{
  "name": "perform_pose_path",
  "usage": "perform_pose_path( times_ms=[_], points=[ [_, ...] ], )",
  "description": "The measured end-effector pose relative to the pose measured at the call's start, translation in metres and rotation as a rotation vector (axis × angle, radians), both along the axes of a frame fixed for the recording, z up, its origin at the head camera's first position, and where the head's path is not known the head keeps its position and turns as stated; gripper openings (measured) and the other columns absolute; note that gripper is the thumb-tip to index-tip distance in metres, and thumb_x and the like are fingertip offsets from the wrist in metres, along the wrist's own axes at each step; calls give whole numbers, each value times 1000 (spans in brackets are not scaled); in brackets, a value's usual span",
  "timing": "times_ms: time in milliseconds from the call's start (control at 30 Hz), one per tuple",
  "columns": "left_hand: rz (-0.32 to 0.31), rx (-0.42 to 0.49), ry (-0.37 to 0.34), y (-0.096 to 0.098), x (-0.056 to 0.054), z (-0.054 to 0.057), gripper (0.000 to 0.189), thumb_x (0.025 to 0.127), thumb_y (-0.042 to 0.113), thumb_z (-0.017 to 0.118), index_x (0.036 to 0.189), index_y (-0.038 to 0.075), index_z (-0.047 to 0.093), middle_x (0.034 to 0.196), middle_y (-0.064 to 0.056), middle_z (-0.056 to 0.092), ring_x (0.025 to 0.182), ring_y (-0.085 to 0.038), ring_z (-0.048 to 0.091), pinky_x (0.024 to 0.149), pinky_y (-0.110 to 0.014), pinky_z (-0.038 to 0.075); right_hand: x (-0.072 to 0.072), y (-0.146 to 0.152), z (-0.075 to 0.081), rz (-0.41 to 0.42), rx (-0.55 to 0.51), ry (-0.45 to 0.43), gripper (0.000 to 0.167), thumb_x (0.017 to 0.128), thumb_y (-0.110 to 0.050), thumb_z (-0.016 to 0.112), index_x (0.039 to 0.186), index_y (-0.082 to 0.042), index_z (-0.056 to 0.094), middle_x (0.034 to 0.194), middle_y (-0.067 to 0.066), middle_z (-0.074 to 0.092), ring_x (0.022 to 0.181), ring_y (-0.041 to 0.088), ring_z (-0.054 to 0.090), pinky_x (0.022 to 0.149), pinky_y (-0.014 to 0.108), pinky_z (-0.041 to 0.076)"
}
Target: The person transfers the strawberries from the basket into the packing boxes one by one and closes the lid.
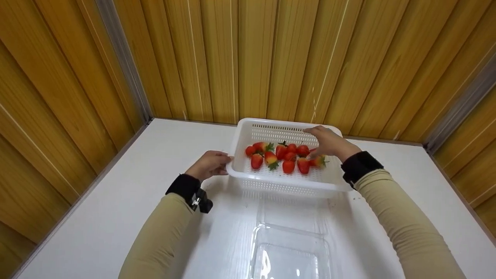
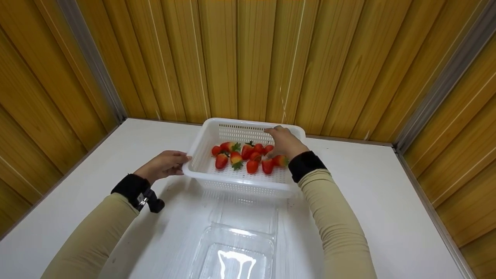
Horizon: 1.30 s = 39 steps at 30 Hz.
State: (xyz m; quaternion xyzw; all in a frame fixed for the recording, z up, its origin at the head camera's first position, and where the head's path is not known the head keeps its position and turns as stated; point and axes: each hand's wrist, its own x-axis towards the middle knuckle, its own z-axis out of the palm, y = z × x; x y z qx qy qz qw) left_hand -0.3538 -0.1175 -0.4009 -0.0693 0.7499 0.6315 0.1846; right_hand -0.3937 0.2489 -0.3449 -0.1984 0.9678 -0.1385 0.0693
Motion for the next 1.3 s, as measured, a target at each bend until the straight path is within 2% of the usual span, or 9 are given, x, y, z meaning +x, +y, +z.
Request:
perform_pose_path(
  times_ms=[167,433,667,933,1133,1300],
  points=[
    [1,7,-3,-8,2,-2,26,103,13,60,124,-2,58,92,-5,62,73,-12,60,63,-17,59,-10,-14,-5,0,34,-28,89,82,-22,87,155,-2,39,158,32,36,147,53,34,123,66,31],
    [1,36,22,-13,6,-4,16,102,10,60,114,-1,58,79,-2,60,66,-10,60,59,-16,59,-18,-33,-12,26,49,-69,80,84,-17,84,153,-4,43,158,29,40,147,49,37,124,63,32],
    [-6,21,40,-7,5,-3,25,102,11,60,120,-5,57,81,-2,61,68,-10,61,60,-17,59,-23,-30,-15,17,55,-67,76,85,-17,84,150,-2,47,155,29,43,145,49,41,123,62,35],
    [-4,35,32,-3,5,-5,23,101,10,61,119,-4,57,84,-4,61,69,-11,61,60,-17,59,-26,-21,-26,-2,24,-92,74,85,-15,82,148,2,47,153,31,46,144,49,42,124,61,34],
    [6,12,23,-1,3,-3,26,101,11,61,122,-4,57,92,-6,60,72,-13,60,61,-17,59,-29,-19,-30,-19,14,-105,68,86,-9,80,146,3,50,152,29,48,143,48,42,124,61,33],
    [12,14,19,0,0,-3,26,101,12,62,121,-3,58,97,-8,61,75,-14,62,62,-18,60,-30,-20,-33,-39,1,-127,68,86,-13,82,144,3,51,150,29,51,140,47,45,123,62,36]
  ],
)
